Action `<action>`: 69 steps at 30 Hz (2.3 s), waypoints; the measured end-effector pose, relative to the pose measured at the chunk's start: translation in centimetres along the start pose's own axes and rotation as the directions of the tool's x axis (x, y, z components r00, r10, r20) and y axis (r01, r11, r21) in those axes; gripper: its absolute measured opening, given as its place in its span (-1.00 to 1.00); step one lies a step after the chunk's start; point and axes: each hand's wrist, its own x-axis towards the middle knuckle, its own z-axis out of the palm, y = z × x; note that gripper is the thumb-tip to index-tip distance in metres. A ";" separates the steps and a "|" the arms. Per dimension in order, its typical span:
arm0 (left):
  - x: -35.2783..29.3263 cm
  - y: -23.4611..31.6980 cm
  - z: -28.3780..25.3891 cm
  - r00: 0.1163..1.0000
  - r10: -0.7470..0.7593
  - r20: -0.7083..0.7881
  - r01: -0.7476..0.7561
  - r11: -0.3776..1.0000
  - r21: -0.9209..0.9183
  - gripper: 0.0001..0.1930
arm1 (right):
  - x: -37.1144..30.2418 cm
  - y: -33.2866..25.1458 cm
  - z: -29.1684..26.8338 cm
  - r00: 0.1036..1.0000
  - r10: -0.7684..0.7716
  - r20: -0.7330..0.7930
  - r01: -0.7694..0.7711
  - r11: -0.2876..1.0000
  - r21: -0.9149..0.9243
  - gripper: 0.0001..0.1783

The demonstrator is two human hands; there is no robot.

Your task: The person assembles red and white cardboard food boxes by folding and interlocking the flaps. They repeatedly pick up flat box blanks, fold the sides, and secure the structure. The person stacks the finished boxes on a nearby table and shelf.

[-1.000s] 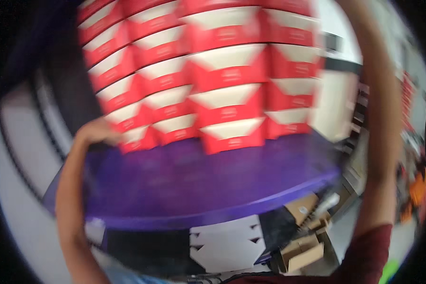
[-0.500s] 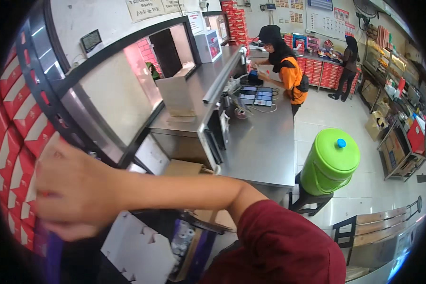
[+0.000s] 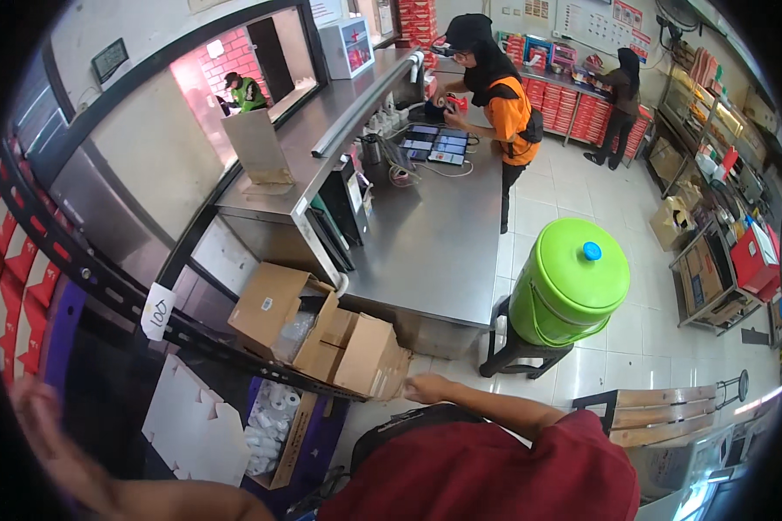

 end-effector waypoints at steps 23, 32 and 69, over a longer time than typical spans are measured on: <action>-61.2 -4.4 32.3 -0.318 0.197 0.928 0.819 0.550 0.164 -0.57 | -13.1 13.0 29.0 0.683 0.730 -0.027 -0.609 0.590 0.531 -0.46; -46.0 2.6 36.0 0.662 0.382 0.645 0.175 0.758 -0.628 -0.58 | -13.5 5.4 20.8 0.544 0.837 -0.066 -0.741 0.515 0.430 -0.58; -58.3 -5.9 38.7 -0.114 0.280 0.953 0.628 0.764 -0.149 -0.25 | -12.4 5.9 24.1 0.440 0.898 -0.010 -0.748 0.372 0.549 -0.51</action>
